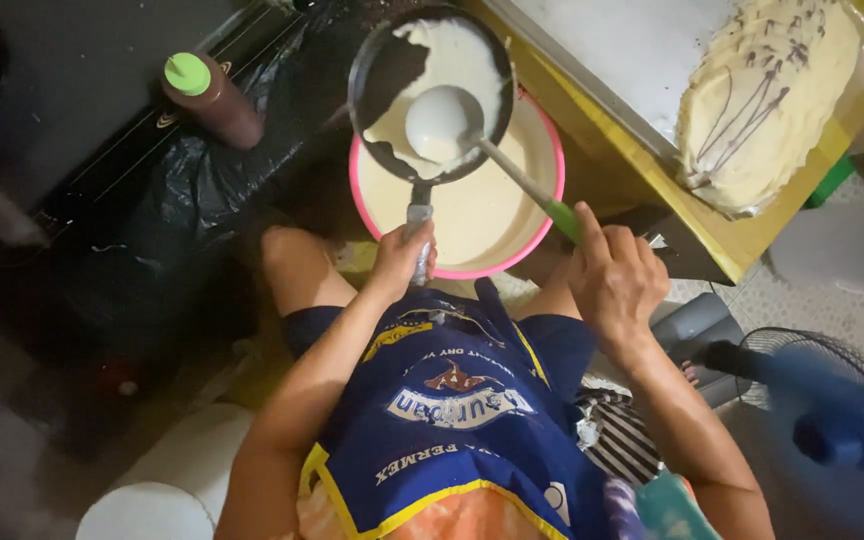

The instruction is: The person is making crepes by pouring batter into pans, spreading it, and flipping the crepes as they cook.

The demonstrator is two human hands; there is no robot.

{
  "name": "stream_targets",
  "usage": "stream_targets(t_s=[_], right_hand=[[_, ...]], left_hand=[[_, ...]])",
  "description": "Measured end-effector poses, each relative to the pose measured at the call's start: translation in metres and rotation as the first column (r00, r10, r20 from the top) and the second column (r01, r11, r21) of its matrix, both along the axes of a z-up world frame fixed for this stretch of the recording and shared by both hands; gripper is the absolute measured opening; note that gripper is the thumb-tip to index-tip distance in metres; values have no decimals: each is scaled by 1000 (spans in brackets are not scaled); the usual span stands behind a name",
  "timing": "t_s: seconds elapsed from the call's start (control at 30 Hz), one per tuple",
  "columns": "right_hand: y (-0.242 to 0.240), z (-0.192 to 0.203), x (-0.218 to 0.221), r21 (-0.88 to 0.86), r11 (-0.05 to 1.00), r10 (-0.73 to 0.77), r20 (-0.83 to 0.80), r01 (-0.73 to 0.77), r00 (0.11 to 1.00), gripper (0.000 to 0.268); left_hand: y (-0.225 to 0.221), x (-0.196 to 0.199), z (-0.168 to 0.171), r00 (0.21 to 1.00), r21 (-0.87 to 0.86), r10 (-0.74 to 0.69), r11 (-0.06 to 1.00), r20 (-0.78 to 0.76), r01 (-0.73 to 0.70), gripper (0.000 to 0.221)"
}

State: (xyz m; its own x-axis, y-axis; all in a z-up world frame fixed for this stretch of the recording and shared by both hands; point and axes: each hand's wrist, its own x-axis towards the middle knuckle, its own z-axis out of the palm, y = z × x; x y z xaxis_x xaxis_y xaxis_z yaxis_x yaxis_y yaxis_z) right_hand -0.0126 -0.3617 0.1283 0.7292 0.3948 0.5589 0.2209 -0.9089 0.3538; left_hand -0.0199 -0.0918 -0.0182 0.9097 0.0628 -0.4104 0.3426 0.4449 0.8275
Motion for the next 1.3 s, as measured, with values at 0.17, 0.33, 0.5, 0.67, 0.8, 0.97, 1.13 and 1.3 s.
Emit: stream_targets(t_s=[0.17, 0.33, 0.5, 0.67, 0.8, 0.97, 1.13, 1.3], right_hand=[[0, -39, 4, 77, 997, 4, -83, 3, 997, 48], [2, -42, 19, 199, 932, -208, -386, 301, 899, 47], [-9, -60, 23, 235, 866, -287, -489, 442, 823, 46], [-19, -43, 19, 240, 854, -331, -434, 462, 838, 55], [-28, -29, 4, 225, 870, -333, -390, 439, 858, 56], [-18, -30, 2, 256, 884, -295, -342, 390, 892, 50], [-40, -44, 18, 302, 830, -324, -421, 468, 847, 50], [-81, -73, 23, 257, 695, -312, -733, 671, 604, 50]], left_hand=[[14, 22, 20, 898, -83, -327, 945, -295, 317, 52], [32, 33, 60, 822, 136, -421, 854, -384, 501, 52], [40, 20, 81, 819, 367, -425, 744, -385, 558, 43], [44, 4, 51, 864, 340, -414, 799, -287, 496, 40], [38, -6, 63, 890, 253, -377, 862, -256, 438, 39], [25, -10, 51, 892, 135, -398, 892, -214, 431, 41], [35, -13, 46, 891, 98, -380, 905, -246, 413, 41], [76, 1, 65, 855, 490, -401, 702, -328, 517, 41]])
